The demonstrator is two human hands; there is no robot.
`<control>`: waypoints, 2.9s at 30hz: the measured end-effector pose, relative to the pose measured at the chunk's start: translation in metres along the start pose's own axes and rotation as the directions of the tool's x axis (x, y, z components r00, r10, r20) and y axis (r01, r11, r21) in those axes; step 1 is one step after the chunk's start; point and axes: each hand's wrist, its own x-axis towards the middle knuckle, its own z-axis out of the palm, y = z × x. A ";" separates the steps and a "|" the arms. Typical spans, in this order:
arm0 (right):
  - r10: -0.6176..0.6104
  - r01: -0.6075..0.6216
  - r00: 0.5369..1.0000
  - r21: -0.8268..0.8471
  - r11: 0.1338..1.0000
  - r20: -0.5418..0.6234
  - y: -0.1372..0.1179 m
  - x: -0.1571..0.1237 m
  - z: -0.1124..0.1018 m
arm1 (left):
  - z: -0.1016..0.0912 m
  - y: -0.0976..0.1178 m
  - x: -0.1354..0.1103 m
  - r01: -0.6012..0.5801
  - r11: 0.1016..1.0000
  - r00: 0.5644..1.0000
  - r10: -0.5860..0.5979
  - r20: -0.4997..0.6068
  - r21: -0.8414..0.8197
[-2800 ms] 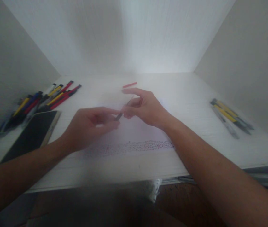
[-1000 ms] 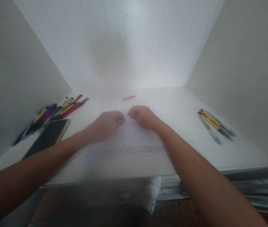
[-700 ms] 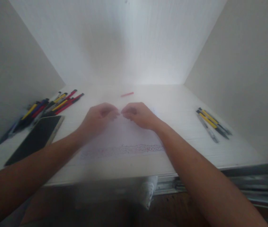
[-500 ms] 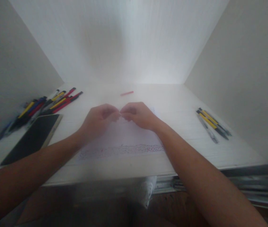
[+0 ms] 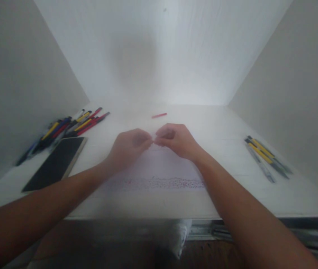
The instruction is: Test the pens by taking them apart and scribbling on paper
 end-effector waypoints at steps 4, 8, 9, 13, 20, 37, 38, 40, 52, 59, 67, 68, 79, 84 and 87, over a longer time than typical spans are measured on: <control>0.062 -0.062 0.998 0.026 0.998 -0.009 -0.001 0.000 -0.001 | -0.001 -0.008 0.000 -0.114 0.992 0.994 0.113 0.012 0.057; 0.125 -0.124 0.992 0.024 0.992 -0.026 -0.008 -0.001 0.001 | -0.002 -0.017 0.003 -0.187 0.977 0.982 0.184 0.032 0.106; 0.136 -0.135 0.990 0.020 0.991 -0.031 -0.009 -0.002 0.001 | -0.003 -0.019 0.005 -0.203 0.971 0.979 0.199 0.044 0.126; 0.159 -0.160 0.986 -0.011 0.987 -0.050 -0.011 -0.002 0.004 | -0.005 -0.024 0.011 -0.293 0.931 0.954 0.270 0.131 0.217; 0.111 -0.112 0.994 -0.048 0.993 -0.011 -0.015 -0.005 0.003 | -0.003 -0.021 0.010 -0.313 0.928 0.945 0.284 0.160 0.201; -0.073 0.270 0.962 -0.960 0.076 0.265 0.037 0.132 -0.023 | -0.002 -0.019 0.012 -0.253 0.904 0.967 0.230 0.107 0.345; -0.075 0.271 0.961 -0.960 0.073 0.266 0.037 0.129 -0.024 | -0.004 -0.020 0.014 -0.242 0.899 0.970 0.224 0.094 0.364; -0.094 0.285 0.956 -0.957 0.054 0.279 0.034 0.119 -0.025 | -0.007 -0.023 0.016 -0.213 0.893 0.977 0.206 0.060 0.396; -0.393 0.419 0.879 -0.830 0.368 0.269 0.001 0.039 0.001 | -0.013 -0.034 0.022 -0.146 0.900 0.966 0.220 -0.138 0.411; -0.437 0.404 0.870 -0.838 0.368 0.227 0.003 0.038 -0.011 | -0.017 -0.032 0.023 -0.158 0.903 0.964 0.229 -0.134 0.400; -0.402 0.418 0.877 -0.833 0.363 0.265 -0.001 0.033 -0.007 | -0.015 -0.034 0.023 -0.169 0.905 0.969 0.225 -0.103 0.390; -0.399 0.420 0.876 -0.834 0.358 0.270 -0.001 0.033 -0.006 | -0.015 -0.035 0.023 -0.171 0.904 0.969 0.227 -0.101 0.391; -0.407 0.428 0.865 -0.853 0.297 0.292 -0.005 0.031 0.003 | -0.012 -0.038 0.023 -0.200 0.862 0.953 0.282 -0.114 0.466; -0.410 0.421 0.865 -0.863 0.279 0.289 -0.008 0.029 0.002 | -0.014 -0.036 0.023 -0.165 0.867 0.960 0.250 -0.124 0.471; -0.417 0.416 0.863 -0.868 0.271 0.284 -0.008 0.029 0.002 | -0.015 -0.036 0.024 -0.162 0.872 0.962 0.244 -0.123 0.462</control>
